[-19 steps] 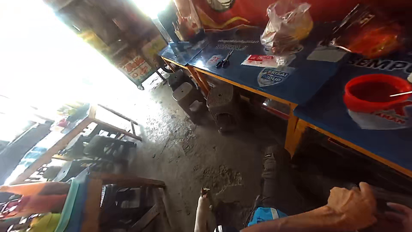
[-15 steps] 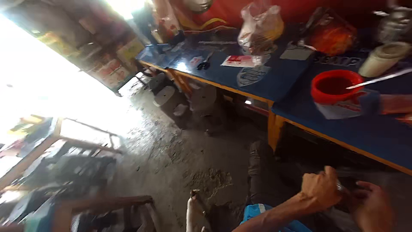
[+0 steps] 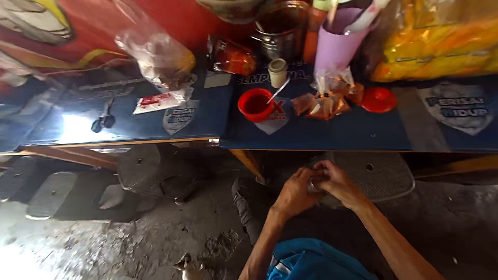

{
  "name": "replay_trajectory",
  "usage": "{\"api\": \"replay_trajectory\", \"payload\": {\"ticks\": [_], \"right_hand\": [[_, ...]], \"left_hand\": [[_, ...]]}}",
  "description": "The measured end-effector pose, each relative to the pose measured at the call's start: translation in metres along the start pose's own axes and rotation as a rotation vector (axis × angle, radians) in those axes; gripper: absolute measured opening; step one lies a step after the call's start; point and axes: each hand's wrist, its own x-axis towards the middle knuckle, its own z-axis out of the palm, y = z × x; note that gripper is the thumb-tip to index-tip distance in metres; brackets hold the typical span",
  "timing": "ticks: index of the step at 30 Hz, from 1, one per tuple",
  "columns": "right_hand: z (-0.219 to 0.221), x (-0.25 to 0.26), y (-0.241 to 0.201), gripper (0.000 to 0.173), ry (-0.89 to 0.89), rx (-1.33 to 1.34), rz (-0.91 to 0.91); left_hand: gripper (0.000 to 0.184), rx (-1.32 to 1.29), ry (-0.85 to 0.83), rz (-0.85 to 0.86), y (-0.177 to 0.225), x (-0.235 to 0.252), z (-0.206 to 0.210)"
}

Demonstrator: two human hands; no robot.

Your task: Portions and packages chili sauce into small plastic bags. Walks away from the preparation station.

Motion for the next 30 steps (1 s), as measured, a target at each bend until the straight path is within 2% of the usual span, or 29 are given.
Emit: {"api": "replay_trajectory", "payload": {"ticks": [2,4,6,9,12,14,16,18,21,23,26,30], "right_hand": [[-0.004,0.001,-0.011,0.06,-0.02,0.022,-0.052],[-0.006,-0.003,-0.015,0.049,0.027,-0.015,-0.204],[-0.008,-0.007,-0.015,0.041,0.058,-0.162,-0.398],[-0.003,-0.01,-0.018,0.034,-0.023,-0.427,-0.526],[0.006,-0.003,-0.024,0.032,-0.102,-0.574,-0.499],[0.01,0.003,-0.031,0.031,-0.073,-0.588,-0.481],[0.013,0.007,-0.038,0.031,-0.02,-0.586,-0.497],[0.016,0.009,-0.049,0.031,-0.025,-0.565,-0.528],[0.018,0.014,-0.073,0.036,-0.085,-0.422,-0.563],[0.016,0.026,-0.092,0.037,0.02,-0.3,-0.576],[0.009,0.066,-0.117,0.038,0.203,-0.23,-0.538],[0.016,0.125,-0.138,0.049,0.16,-0.144,-0.465]], "left_hand": [[0.045,-0.069,0.021,-0.032,-0.005,0.001,-0.01],[0.043,-0.131,0.051,-0.065,-0.013,0.0,-0.018],[0.042,-0.168,0.073,-0.075,-0.02,0.001,-0.024],[0.039,-0.151,0.072,-0.048,-0.023,0.005,-0.029],[0.036,-0.085,0.046,-0.04,-0.02,0.011,-0.031],[0.045,0.066,0.092,-0.054,-0.015,0.011,-0.031],[0.055,0.262,0.249,-0.045,-0.007,0.01,-0.028],[0.053,0.342,0.408,-0.053,-0.003,0.01,-0.026],[0.046,0.236,0.514,-0.08,-0.004,0.012,-0.04],[0.05,0.138,0.536,-0.113,-0.009,0.015,-0.062],[0.048,0.012,0.599,-0.088,-0.02,0.021,-0.099],[0.046,-0.106,0.604,-0.097,-0.036,0.034,-0.138]]}}
